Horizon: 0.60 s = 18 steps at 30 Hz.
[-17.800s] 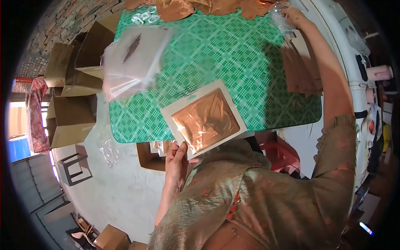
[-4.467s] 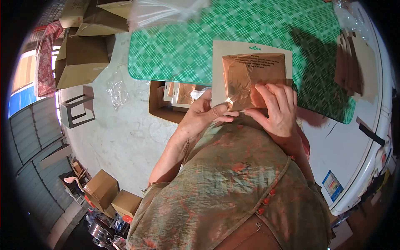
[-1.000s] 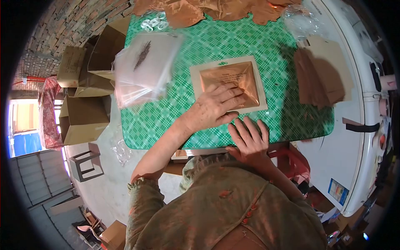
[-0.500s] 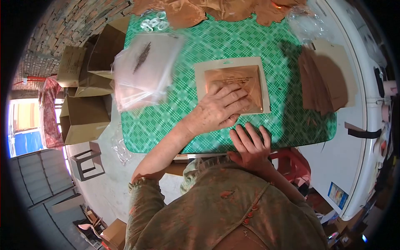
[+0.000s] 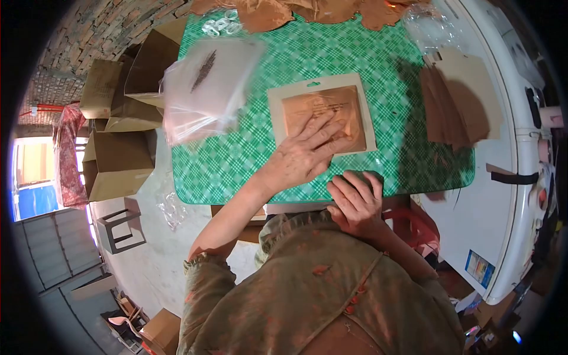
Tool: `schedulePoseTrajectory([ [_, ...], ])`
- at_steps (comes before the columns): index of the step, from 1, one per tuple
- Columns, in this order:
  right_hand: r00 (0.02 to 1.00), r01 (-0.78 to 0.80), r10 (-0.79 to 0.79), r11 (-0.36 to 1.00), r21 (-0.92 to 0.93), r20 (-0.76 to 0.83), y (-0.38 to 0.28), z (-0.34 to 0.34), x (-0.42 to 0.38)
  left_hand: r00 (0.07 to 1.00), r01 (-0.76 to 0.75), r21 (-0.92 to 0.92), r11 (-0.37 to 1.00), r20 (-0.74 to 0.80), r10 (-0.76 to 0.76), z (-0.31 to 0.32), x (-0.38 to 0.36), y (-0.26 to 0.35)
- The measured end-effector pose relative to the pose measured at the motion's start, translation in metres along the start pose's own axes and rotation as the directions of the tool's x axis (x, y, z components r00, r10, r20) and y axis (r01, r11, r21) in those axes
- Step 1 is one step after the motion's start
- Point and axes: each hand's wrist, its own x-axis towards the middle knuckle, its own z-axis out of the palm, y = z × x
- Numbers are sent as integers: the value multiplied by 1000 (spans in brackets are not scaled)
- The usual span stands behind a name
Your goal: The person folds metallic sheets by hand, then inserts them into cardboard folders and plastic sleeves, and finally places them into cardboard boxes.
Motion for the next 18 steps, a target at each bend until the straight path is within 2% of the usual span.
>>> schedulePoseTrajectory([
  [2,998,15,-10,997,77,-60,-4,-1,-4,1000,20,-1,1000,14,-20,-2,-6,3],
  [5,986,8,-10,1000,-13,-165,-1,-12,3,999,27,-8,1000,23,-27,-2,-9,4],
  [7,988,-39,30,998,-54,-150,8,-16,8,1000,16,5,1000,22,-16,-1,-9,4],
  [12,979,-182,196,960,-213,48,20,-20,23,1000,20,-20,1000,10,-20,-2,-8,5],
  [15,968,-238,249,951,-195,32,22,-20,21,997,38,-78,996,-64,-43,-14,-3,2],
  [18,965,-248,260,948,-200,37,27,-23,23,986,53,20,998,-157,-49,-26,4,0],
])
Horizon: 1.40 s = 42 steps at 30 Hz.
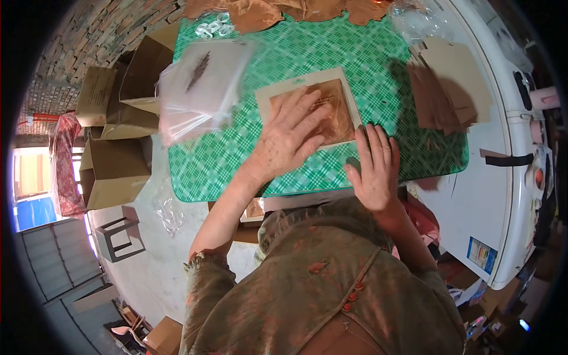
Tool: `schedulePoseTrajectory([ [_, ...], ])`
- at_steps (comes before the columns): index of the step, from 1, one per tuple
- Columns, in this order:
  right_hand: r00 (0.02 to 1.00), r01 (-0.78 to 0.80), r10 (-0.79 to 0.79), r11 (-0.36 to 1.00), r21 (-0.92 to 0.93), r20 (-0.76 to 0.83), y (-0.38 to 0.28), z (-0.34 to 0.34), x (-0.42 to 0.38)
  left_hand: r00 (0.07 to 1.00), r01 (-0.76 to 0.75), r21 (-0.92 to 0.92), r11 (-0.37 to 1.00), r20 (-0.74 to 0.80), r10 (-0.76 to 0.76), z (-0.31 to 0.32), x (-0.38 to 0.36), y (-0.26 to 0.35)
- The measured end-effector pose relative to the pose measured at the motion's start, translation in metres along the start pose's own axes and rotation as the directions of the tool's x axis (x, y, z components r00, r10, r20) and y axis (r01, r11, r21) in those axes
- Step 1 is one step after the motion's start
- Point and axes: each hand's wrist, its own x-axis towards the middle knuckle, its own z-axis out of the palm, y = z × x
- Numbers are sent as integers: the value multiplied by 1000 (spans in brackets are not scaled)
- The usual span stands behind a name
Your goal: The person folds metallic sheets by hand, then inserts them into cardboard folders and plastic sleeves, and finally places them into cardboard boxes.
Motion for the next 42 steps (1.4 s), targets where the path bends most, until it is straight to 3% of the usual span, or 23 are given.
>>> schedulePoseTrajectory([
  [5,996,62,-65,997,-48,-65,15,1,20,997,67,64,996,41,-70,7,-7,-7],
  [11,983,97,-93,995,16,-155,19,10,33,995,81,94,992,45,-85,17,-12,-15],
  [26,981,87,-101,993,-85,-169,16,16,40,997,18,104,994,75,-26,22,0,-5],
  [35,984,81,-84,996,-26,-155,15,14,38,998,-15,143,990,64,6,29,0,-8],
  [38,962,158,-154,987,2,-227,11,7,34,994,-9,139,990,109,-7,27,-1,-8],
  [42,956,258,-247,965,53,-160,3,7,13,989,-14,105,994,147,-2,26,-3,-9],
])
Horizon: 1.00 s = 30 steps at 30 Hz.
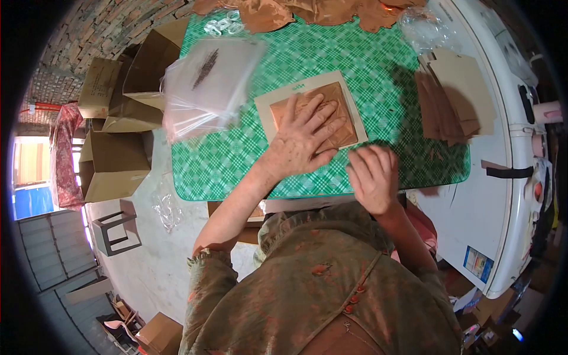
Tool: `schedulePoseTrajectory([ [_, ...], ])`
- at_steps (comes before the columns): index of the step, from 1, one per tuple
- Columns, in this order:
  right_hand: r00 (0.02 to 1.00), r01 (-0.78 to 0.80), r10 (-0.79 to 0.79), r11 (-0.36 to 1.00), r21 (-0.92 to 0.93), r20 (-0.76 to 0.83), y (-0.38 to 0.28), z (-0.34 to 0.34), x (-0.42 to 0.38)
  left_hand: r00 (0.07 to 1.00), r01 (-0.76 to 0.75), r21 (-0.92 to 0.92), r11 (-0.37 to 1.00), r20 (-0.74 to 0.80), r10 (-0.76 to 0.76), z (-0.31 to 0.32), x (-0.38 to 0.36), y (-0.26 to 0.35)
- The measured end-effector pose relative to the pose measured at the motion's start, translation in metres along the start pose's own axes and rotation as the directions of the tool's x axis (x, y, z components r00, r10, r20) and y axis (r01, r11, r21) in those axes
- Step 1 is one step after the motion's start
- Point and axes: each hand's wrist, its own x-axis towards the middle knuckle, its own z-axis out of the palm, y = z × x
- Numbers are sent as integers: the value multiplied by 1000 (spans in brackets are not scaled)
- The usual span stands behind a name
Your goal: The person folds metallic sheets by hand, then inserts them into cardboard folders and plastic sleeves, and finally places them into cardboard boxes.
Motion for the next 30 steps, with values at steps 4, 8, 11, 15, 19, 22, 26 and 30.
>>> schedulePoseTrajectory([
  [4,999,-27,27,1000,-14,39,-9,4,-15,1000,-20,-2,1000,-18,19,3,-1,-3],
  [8,999,-29,30,1000,-9,34,-17,5,-19,999,-22,15,1000,-32,23,-4,0,-5],
  [11,999,-25,25,1000,-11,19,-17,6,-21,999,-34,16,999,-39,35,-5,-1,-2],
  [15,999,-34,34,999,-12,9,-19,7,-23,996,-75,-23,997,-50,74,-6,-1,6],
  [19,999,-39,39,999,-32,18,-22,7,-24,995,-100,-27,995,-20,100,-3,-1,6],
  [22,998,-55,55,998,-20,21,-24,7,-24,993,-116,-25,993,9,116,1,-2,3],
  [26,999,-49,49,999,16,6,-22,6,-26,989,-140,-40,989,44,142,1,-2,-2],
  [30,999,-30,31,999,45,-20,-19,7,-32,984,-162,-36,986,72,165,1,-1,-5],
])
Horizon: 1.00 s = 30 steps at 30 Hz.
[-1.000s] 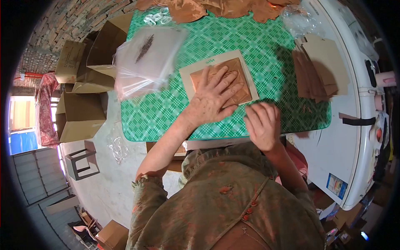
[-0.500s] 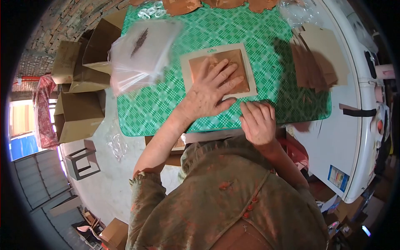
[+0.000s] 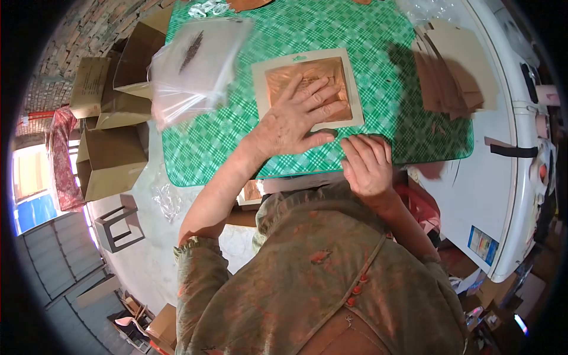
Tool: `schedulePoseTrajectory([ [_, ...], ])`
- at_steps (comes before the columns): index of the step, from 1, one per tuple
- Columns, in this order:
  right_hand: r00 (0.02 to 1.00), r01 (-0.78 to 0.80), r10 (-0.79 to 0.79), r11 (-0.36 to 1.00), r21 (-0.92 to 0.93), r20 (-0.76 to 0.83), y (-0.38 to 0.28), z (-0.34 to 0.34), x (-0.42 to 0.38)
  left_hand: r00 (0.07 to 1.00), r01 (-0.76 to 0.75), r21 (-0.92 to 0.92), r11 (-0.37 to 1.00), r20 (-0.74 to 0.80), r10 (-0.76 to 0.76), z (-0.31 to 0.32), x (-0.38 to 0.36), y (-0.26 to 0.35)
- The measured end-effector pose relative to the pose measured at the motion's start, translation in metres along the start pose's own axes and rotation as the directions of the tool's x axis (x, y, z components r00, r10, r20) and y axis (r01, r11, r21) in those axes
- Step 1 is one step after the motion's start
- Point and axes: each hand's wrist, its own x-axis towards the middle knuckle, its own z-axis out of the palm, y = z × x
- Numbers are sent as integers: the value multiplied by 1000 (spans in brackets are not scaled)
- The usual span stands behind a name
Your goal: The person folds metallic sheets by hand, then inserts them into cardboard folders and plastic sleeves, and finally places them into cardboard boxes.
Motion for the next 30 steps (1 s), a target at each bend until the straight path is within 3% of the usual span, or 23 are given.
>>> schedulePoseTrajectory([
  [8,1000,-6,4,995,103,19,18,-15,-6,999,-4,52,999,50,1,1,0,3],
  [12,998,-46,46,999,-8,51,27,-30,17,998,-3,75,997,68,-2,2,0,2],
  [18,994,-5,7,1000,-15,105,28,-31,7,995,9,111,994,95,-19,4,-1,3],
  [24,985,-33,8,989,142,173,30,-40,1,995,1,131,991,95,-14,6,-2,2],
  [27,995,-79,73,993,88,73,34,-34,10,994,3,133,991,105,-17,4,-1,2],
  [30,991,-9,3,999,46,136,30,-40,9,994,6,131,991,103,-20,5,-2,2],
])
